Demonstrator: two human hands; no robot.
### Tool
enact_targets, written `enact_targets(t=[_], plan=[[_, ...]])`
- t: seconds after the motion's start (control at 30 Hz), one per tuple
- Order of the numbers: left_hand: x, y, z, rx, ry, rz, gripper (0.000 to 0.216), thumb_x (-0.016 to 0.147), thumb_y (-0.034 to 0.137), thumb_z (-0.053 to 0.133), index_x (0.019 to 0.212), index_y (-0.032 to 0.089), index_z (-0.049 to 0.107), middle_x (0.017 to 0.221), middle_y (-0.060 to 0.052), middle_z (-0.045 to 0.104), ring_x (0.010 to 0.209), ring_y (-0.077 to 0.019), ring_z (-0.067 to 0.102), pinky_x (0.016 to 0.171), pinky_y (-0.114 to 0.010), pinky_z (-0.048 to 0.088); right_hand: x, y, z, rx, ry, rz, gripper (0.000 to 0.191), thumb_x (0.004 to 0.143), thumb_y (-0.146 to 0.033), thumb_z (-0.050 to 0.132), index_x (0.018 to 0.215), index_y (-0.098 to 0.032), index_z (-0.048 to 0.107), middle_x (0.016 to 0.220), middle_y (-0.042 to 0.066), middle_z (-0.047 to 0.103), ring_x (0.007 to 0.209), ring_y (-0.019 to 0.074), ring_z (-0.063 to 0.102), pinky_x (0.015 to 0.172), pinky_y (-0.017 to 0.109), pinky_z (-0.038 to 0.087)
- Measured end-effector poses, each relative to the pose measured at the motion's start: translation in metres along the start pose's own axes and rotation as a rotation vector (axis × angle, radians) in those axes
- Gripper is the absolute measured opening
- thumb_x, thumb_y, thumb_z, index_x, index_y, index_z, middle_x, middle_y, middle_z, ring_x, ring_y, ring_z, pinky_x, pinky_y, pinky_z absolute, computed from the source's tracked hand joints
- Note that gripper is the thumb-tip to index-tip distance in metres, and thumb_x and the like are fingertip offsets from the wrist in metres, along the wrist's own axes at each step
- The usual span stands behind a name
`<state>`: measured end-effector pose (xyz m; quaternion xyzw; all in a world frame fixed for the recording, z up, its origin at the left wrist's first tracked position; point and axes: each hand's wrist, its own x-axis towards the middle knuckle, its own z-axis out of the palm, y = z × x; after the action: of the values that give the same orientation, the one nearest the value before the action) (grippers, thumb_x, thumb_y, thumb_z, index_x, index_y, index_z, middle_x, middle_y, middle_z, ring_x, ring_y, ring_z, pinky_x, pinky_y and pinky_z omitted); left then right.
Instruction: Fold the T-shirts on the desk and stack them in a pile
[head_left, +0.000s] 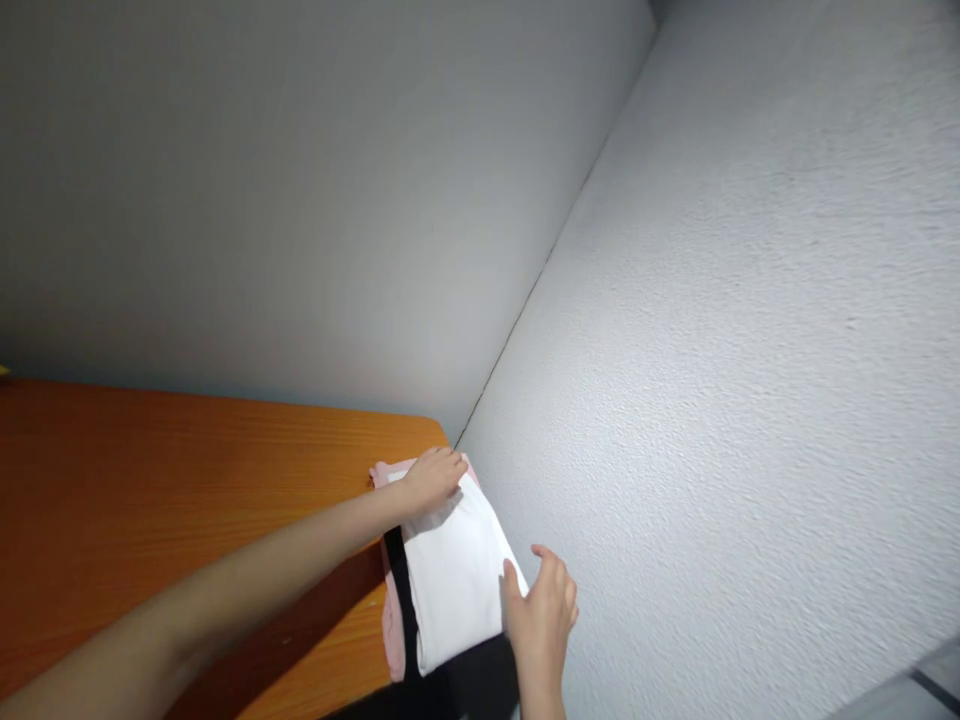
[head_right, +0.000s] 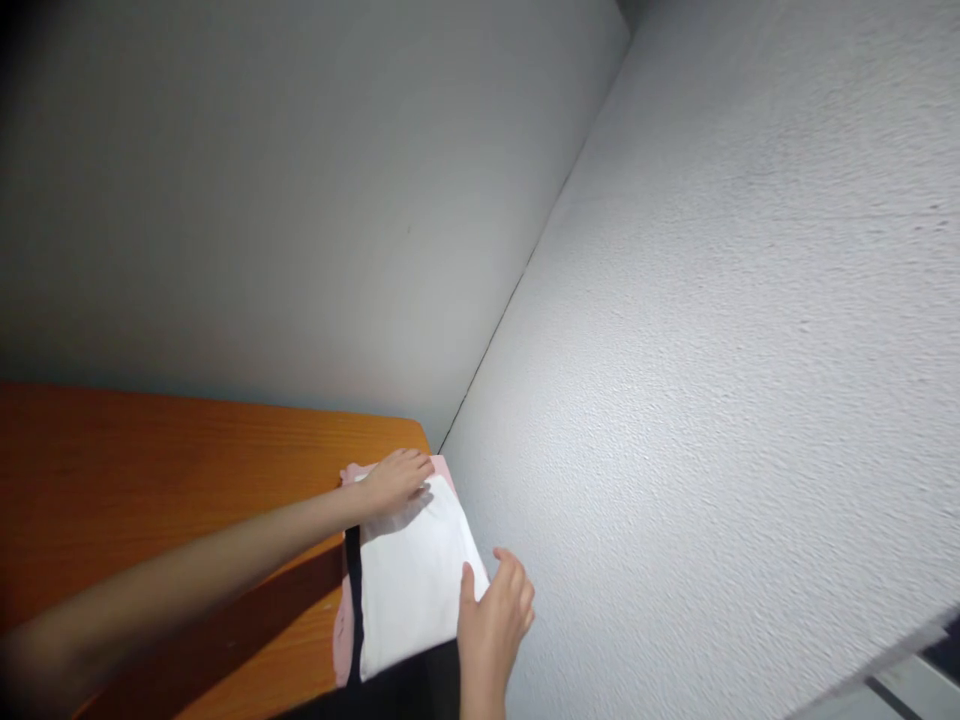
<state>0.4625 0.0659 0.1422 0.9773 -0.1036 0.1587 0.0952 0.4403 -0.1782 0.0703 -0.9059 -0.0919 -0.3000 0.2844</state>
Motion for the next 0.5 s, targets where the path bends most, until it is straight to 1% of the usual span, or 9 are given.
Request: enact_targets(t=[0.03,0.1,0.13,0.2,0.27,0.33,0.4,0.5], plan=[[-0.005,0.001,0.005,-0.009,-0.014,0.020,0.033,0.090,0.034,0.047,0.115,0.017,0.060,0.130,-0.016,0.058,0.126,-0.0283,0.048,0.109,-0.046,0.032,-0.005,-0.012,0.001,0.022,-0.041,-0.063,0.048,0.088,-0.052,0.047,0.119,-0.017,0.057,0.128,0.019,0.058,0.122,0.0381,0.048,0.095,0.051,0.039],[-0.016,0.003,0.016,-0.030,-0.067,0.037,0.040,0.092,0.041,0.043,0.120,0.018,0.059,0.141,-0.015,0.052,0.134,-0.0288,0.041,0.114,-0.049,0.024,-0.016,-0.036,0.005,0.069,-0.189,-0.175,0.054,0.092,-0.056,0.040,0.128,-0.018,0.055,0.141,0.016,0.049,0.136,0.0358,0.036,0.105,0.052,0.033],[-0.021,0.003,0.022,-0.042,-0.101,0.035,0.045,0.092,0.045,0.041,0.125,0.018,0.057,0.145,-0.015,0.047,0.138,-0.0291,0.037,0.116,-0.050,0.021,-0.022,-0.047,0.009,0.066,-0.266,-0.213,0.061,0.093,-0.059,0.038,0.135,-0.017,0.050,0.147,0.014,0.042,0.141,0.0353,0.028,0.109,0.053,0.029],[-0.029,0.002,0.033,-0.069,-0.163,0.015,0.057,0.092,0.052,0.036,0.136,0.018,0.049,0.151,-0.015,0.039,0.143,-0.0293,0.029,0.117,-0.052,0.018,-0.034,-0.064,0.016,0.017,-0.404,-0.248,0.079,0.089,-0.067,0.038,0.147,-0.014,0.036,0.156,0.013,0.027,0.145,0.0366,0.012,0.114,0.056,0.020],[-0.035,0.000,0.041,-0.091,-0.200,-0.019,0.064,0.091,0.056,0.033,0.142,0.017,0.042,0.153,-0.016,0.034,0.144,-0.0290,0.027,0.116,-0.053,0.018,-0.044,-0.073,0.023,-0.048,-0.511,-0.232,0.095,0.084,-0.075,0.038,0.151,-0.010,0.025,0.158,0.012,0.017,0.145,0.0393,0.003,0.114,0.061,0.014],[-0.039,-0.002,0.046,-0.105,-0.212,-0.051,0.065,0.091,0.055,0.032,0.143,0.017,0.040,0.154,-0.016,0.032,0.144,-0.0288,0.028,0.117,-0.052,0.018,-0.049,-0.075,0.030,-0.094,-0.572,-0.195,0.101,0.080,-0.079,0.039,0.152,-0.010,0.022,0.158,0.012,0.014,0.145,0.0405,0.002,0.114,0.064,0.012],[-0.041,-0.003,0.047,-0.114,-0.212,-0.070,0.065,0.090,0.054,0.033,0.143,0.017,0.040,0.154,-0.017,0.033,0.143,-0.0289,0.029,0.117,-0.053,0.017,-0.050,-0.073,0.036,-0.099,-0.585,-0.164,0.100,0.079,-0.079,0.041,0.151,-0.011,0.025,0.158,0.011,0.015,0.145,0.0406,0.003,0.113,0.064,0.012],[-0.042,-0.001,0.044,-0.121,-0.212,-0.077,0.067,0.089,0.056,0.031,0.144,0.017,0.039,0.154,-0.017,0.032,0.143,-0.0293,0.030,0.117,-0.054,0.017,-0.049,-0.063,0.047,0.019,-0.553,-0.120,0.100,0.071,-0.077,0.052,0.148,-0.015,0.036,0.156,0.011,0.024,0.144,0.0431,0.009,0.112,0.068,0.010]])
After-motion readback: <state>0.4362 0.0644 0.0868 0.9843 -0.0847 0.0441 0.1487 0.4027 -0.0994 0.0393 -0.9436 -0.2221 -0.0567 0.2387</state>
